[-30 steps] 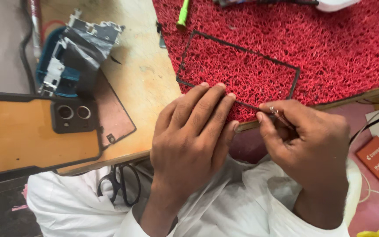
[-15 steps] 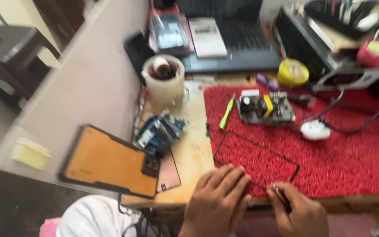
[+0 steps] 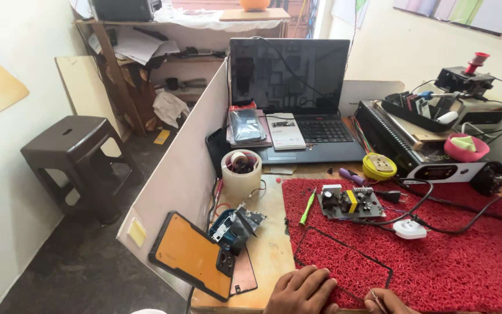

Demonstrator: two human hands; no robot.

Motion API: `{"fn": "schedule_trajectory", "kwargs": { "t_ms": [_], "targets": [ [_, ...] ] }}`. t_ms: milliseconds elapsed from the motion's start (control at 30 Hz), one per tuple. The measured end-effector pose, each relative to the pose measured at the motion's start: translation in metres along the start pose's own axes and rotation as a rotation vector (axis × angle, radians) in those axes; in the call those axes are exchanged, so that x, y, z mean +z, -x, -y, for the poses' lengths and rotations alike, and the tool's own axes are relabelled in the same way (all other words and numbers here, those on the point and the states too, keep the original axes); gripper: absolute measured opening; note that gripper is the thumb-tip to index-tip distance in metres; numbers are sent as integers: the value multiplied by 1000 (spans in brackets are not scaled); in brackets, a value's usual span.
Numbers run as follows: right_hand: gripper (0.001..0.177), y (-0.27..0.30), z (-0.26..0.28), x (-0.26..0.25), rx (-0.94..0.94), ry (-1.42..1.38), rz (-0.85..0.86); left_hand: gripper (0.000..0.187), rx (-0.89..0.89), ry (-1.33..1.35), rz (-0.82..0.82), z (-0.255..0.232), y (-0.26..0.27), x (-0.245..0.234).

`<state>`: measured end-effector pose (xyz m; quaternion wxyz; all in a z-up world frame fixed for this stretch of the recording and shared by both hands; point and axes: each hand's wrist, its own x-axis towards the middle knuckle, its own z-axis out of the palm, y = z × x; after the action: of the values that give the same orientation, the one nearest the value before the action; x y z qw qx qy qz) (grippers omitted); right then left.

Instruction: The person uses a small metal tool to scrape and clean the edges of a black rectangular frame placed on a red mat. The person holds the frame steady with one hand while manipulating the tool with the other, focusing on the perimeter of the frame.

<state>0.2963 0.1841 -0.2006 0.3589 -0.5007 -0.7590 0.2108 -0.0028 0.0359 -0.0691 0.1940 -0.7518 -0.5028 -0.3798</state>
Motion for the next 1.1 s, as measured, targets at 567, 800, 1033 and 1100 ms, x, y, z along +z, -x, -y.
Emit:
{"fn": "schedule_trajectory", "kwargs": {
  "t_ms": [567, 800, 1033, 1100],
  "targets": [
    [26, 18, -26, -127, 301, 109, -450, 65, -48, 120, 183, -11, -15, -36],
    [34, 23, 98, -117, 135, 9, -391, 59, -89, 147, 223, -16, -18, -44],
    [36, 22, 163, -109, 356, 81, 7, 56, -86, 154, 209, -18, -25, -51],
    [30, 19, 169, -109, 175, 5, 45, 55, -81, 160, 192, -21, -33, -60]
  ]
}}
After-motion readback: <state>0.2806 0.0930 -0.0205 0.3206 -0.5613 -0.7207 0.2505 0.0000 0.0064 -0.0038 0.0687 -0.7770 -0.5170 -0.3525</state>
